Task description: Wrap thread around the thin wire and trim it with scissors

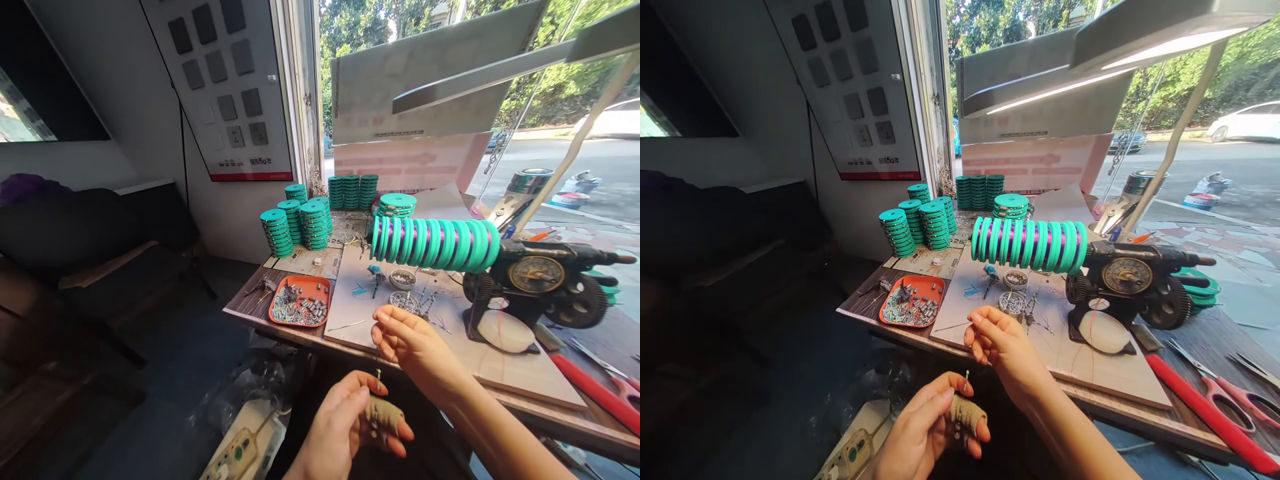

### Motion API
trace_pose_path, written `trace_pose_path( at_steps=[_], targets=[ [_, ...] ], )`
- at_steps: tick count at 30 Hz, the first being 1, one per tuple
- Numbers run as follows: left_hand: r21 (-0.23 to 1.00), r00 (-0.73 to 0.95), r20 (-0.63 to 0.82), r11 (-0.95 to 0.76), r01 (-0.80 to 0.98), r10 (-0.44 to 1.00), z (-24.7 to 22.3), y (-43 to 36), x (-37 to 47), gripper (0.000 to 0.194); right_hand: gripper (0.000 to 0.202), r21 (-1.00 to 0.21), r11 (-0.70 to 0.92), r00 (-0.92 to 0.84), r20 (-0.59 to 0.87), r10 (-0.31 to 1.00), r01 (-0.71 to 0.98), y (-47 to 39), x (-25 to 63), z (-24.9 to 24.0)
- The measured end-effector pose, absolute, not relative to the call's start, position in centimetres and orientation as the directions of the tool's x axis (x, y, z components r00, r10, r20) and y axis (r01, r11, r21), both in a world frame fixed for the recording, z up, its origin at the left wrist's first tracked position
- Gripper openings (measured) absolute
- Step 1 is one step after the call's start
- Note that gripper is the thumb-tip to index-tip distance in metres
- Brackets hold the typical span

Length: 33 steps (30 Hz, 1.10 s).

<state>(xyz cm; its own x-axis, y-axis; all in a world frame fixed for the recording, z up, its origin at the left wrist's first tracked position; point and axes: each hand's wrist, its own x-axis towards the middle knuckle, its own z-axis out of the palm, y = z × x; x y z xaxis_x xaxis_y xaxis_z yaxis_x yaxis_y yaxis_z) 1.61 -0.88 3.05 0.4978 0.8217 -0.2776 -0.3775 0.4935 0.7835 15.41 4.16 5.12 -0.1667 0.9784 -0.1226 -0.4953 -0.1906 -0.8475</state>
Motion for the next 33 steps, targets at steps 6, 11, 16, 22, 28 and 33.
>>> trace_pose_path(
  at_steps=[6, 11, 16, 22, 28, 33],
  targets=[
    [0.792, 0.485, -0.309, 0.504, -0.345, 0.818, 3.0, -0.4, 2.6, 0.026, 0.031, -0.853, -0.194, -0.170, -0.126, 0.977, -0.484, 4.3, 15.5, 5.1],
    [0.795, 0.478, -0.311, 0.500, -0.343, 0.822, 3.4, -0.2, 2.9, 0.025, 0.028, -0.865, -0.161, -0.155, -0.098, 0.983, -0.474, 4.2, 15.4, 5.2],
    [0.714, 0.503, -0.362, 0.580, -0.392, 0.785, 3.3, -0.2, 2.9, 0.028, 0.028, -0.879, -0.122, -0.130, -0.069, 0.989, -0.461, 4.2, 15.3, 5.1],
    [0.650, 0.557, -0.355, 0.626, -0.430, 0.751, 2.9, -0.5, 2.8, 0.033, 0.028, -0.885, -0.103, -0.113, -0.058, 0.992, -0.453, 4.3, 15.4, 4.9],
    [0.646, 0.553, -0.299, 0.591, -0.483, 0.778, 2.6, -0.6, 2.7, 0.023, 0.029, -0.893, -0.106, -0.139, -0.049, 0.989, -0.437, 4.4, 15.6, 5.1],
    [0.628, 0.609, -0.251, 0.606, -0.489, 0.752, 1.7, -0.6, 2.5, 0.018, 0.027, -0.898, -0.103, -0.139, -0.047, 0.989, -0.428, 4.1, 15.8, 5.2]
  ],
)
